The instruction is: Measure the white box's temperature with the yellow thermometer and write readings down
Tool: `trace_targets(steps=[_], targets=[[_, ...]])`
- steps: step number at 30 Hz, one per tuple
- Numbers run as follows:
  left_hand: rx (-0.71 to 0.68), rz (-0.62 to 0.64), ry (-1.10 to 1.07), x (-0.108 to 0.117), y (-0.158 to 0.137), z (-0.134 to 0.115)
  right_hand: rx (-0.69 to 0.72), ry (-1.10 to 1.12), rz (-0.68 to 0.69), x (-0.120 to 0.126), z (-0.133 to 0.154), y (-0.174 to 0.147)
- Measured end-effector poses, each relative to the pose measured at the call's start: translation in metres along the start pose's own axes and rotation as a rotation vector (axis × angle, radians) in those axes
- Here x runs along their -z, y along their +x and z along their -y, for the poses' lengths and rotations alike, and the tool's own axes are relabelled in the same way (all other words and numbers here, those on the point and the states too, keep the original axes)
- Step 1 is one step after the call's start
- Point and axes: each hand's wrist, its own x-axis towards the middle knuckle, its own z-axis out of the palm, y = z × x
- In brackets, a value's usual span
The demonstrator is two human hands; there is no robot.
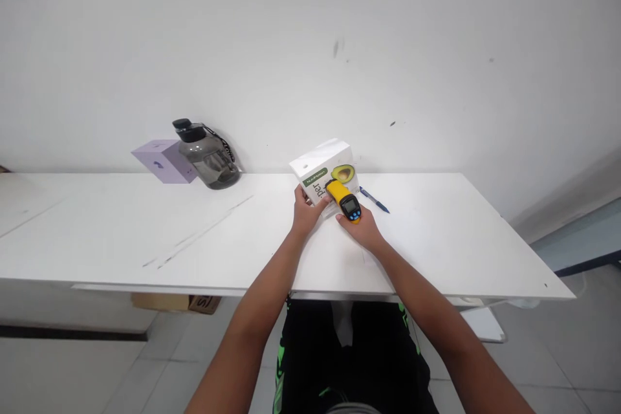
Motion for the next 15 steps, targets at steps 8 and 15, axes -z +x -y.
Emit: trace_targets(steps=[8, 15], targets=[[-0.001, 0.049, -0.001, 0.0002, -0.0011, 0.0017, -0.018, -0.04, 0.014, 0.0003, -0.0062, -0.0007], [0.042, -0.074, 0.115, 0.0011, -0.0005, -0.0014, -0.005, -0.045, -0.064, -0.0042, -0.0001, -0.0065]])
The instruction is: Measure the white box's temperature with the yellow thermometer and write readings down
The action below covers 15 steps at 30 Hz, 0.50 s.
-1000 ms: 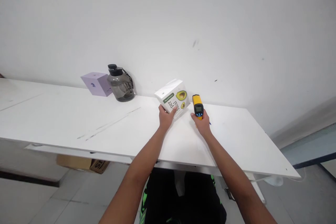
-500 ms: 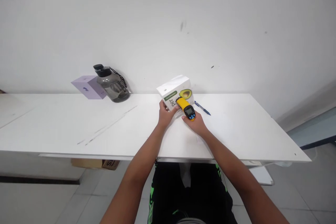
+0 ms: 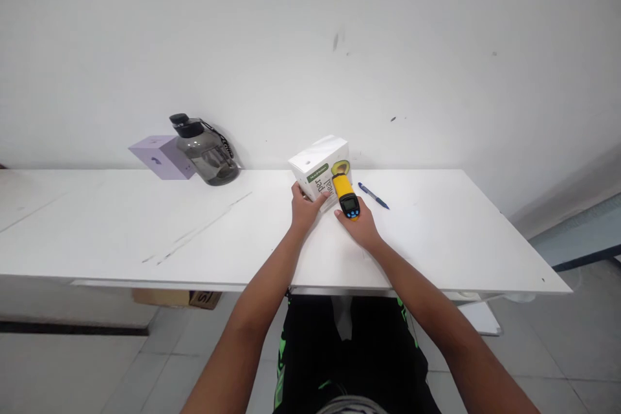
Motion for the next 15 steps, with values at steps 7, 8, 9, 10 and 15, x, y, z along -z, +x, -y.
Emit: trace_targets(steps=[7, 8, 9, 10, 15], targets=[[0.077, -0.101, 0.169, 0.007, 0.006, -0.001, -0.095, -0.028, -0.167, 0.001, -0.007, 0.006], [0.085, -0.103, 0.177, 0.007, 0.006, -0.002, -0.127, -0.026, -0.176, 0.001, -0.009, 0.007], [0.096, -0.104, 0.182, 0.008, 0.006, -0.002, -0.16, -0.02, -0.182, 0.0, -0.01, 0.008], [0.109, -0.104, 0.188, 0.008, 0.006, -0.002, -0.188, -0.01, -0.189, 0.0, -0.011, 0.009], [0.142, -0.119, 0.201, 0.007, 0.005, -0.002, -0.224, 0.059, -0.229, 0.0, -0.017, 0.012]])
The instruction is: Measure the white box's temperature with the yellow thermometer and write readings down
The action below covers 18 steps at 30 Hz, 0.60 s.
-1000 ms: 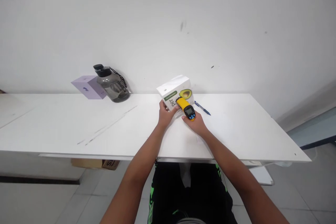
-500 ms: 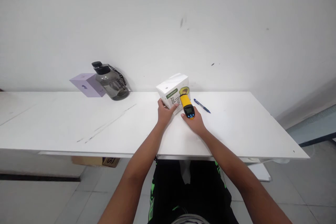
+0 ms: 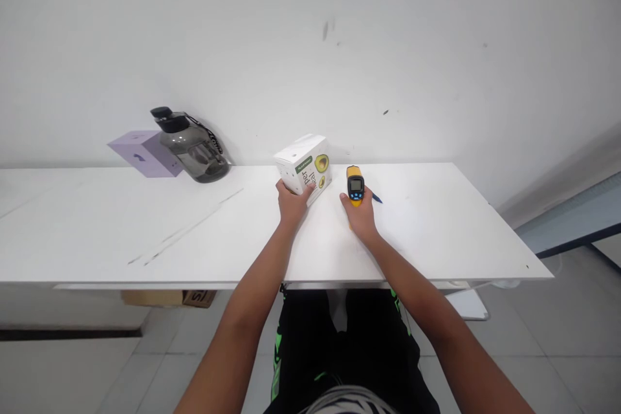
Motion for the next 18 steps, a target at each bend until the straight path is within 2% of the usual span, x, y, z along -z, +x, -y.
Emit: trace_targets(steps=[18], targets=[[-0.016, 0.008, -0.07, -0.0022, 0.0, 0.002, -0.012, 0.065, 0.009, 0.0005, 0.0038, -0.0022]])
